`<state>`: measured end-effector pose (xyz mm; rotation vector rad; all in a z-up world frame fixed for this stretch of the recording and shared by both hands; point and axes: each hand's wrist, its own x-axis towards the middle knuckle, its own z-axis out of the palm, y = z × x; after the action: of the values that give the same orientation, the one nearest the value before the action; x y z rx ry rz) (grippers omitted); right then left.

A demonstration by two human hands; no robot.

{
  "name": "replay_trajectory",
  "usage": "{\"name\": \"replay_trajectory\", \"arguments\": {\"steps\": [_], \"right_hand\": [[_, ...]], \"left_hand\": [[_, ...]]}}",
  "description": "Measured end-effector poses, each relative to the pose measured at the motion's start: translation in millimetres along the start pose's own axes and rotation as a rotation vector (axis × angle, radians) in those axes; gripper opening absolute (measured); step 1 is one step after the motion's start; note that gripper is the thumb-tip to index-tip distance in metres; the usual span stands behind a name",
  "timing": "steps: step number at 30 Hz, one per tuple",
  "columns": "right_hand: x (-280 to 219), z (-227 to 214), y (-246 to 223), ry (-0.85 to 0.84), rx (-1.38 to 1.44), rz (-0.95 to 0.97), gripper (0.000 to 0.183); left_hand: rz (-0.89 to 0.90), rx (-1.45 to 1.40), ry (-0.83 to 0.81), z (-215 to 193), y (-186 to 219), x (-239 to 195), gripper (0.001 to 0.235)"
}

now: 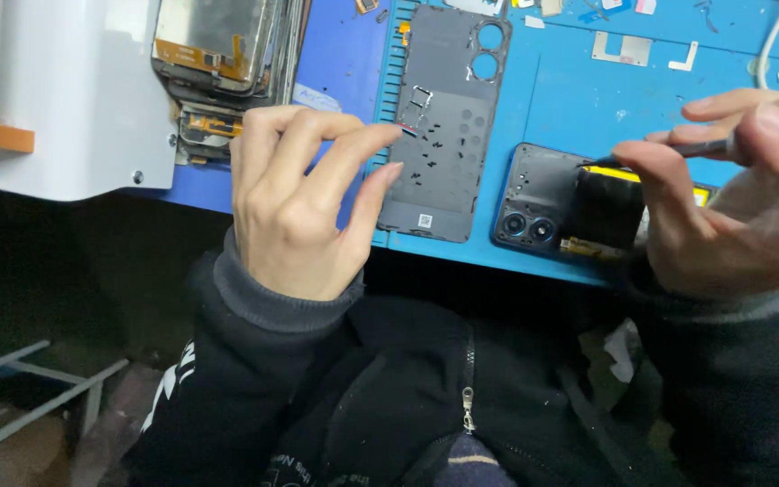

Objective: Assembling the internal components of a smartphone, specifically placing and screwing in the internal shield.

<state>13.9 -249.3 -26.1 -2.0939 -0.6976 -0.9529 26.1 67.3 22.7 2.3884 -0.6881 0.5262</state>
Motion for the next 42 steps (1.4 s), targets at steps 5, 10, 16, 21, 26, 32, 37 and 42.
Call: {"name": "replay_trajectory", "arguments": {"steps": [5, 10, 16, 21, 26, 32, 37, 42], "right_hand": [[-11.2, -9.4, -2.5, -0.097, 0.132, 0.173, 0.044], [-13.3, -9.7, 2.5, -0.080, -0.080, 0.132, 0.059], [-15.6, -9.9, 4.2, -0.088, -0.011, 0.135, 0.062], [15.0, -4.1, -7.8, -0.063, -0.035, 0.041, 0.069], [14.9, 0.6, -19.2, -0.103, 0.089, 0.135, 0.062], [37.8, 8.5, -36.6, -0.092, 0.176, 0.231, 0.067], [32.4, 8.6, -29.6, -0.022, -0.037, 0.178, 0.071], [53.9, 8.7, -45.8, -0.087, 0.185, 0.156, 0.058]], "left_hand": [[0.012, 0.005, -0.052, 2.4, -6.9, -2.1, 0.018], [0.038, -0.005, -0.082, 7.4, -4.2, -2.6, 0.012], [0.116, 0.084, -0.079, 7.7, 2.8, -1.8, 0.017], [0.230, 0.093, -0.114, 9.3, -0.2, 2.9, 0.019], [0.247, 0.049, -0.090, 13.8, -5.5, 5.3, 0.017], [0.171, -0.044, -0.126, 23.8, -8.8, 9.8, 0.008], [0.118, -0.015, -0.164, 30.1, -6.6, 8.7, 0.009], [0.085, -0.003, -0.083, 24.6, 8.7, 12.7, 0.016]]}}
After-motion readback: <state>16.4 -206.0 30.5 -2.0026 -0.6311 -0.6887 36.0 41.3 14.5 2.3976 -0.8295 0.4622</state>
